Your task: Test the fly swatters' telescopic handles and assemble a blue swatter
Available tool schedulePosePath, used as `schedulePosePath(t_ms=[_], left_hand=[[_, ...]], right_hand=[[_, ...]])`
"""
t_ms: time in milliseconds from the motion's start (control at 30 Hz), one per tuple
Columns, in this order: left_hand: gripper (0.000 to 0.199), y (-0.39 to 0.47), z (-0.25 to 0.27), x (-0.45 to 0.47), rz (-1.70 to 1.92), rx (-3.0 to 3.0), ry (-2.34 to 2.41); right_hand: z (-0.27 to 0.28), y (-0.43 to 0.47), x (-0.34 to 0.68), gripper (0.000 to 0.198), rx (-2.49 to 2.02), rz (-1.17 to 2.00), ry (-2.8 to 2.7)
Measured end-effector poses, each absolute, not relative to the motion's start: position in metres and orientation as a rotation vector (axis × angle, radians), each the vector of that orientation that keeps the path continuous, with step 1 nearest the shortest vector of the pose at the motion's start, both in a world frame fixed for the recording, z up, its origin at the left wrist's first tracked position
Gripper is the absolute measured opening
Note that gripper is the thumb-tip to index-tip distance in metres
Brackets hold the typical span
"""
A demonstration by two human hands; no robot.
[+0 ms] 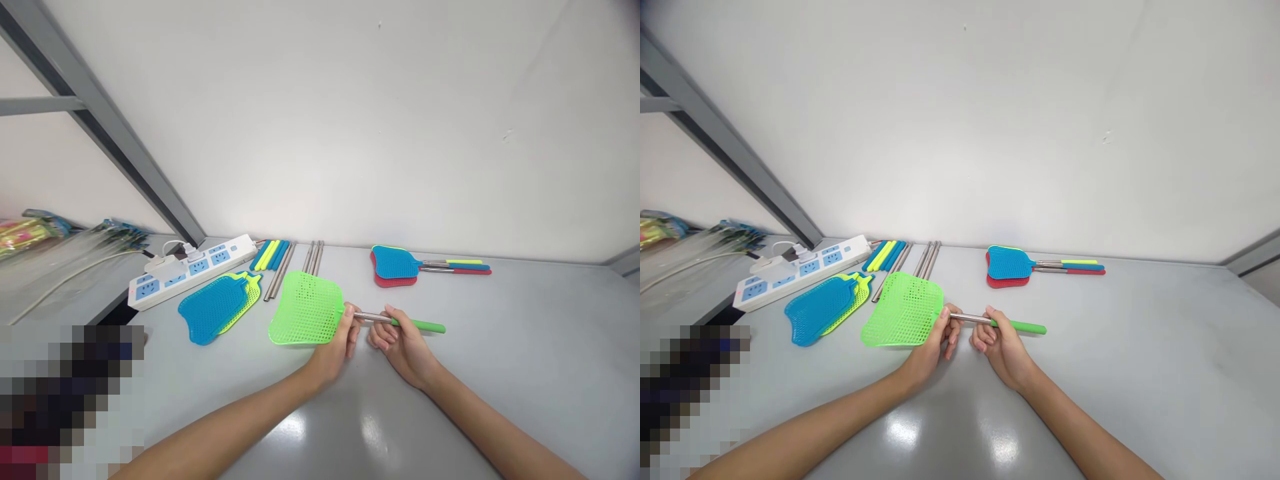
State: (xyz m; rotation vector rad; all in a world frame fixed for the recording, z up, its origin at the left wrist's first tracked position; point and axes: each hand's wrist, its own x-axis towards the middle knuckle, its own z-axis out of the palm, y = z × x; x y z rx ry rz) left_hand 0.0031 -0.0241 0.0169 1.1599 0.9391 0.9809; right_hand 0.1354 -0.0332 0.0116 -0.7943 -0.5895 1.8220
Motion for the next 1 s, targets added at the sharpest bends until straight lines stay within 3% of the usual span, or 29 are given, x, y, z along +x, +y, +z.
schedulePosePath(t_ms=[367,1000], left_hand=[[0.040,-0.0220,0.0139,0.0016,1.175,0.879,0.903],[0.038,-0.0191,0.0136,0.0018,1.165,1.079,0.970]], right_hand=[[0.0108,-0.0302,0.1398,0.039,-0.645,1.765,-0.427],[0.0094,-0.0282,0.1379,0.039,-0.672,1.766,-0.406]])
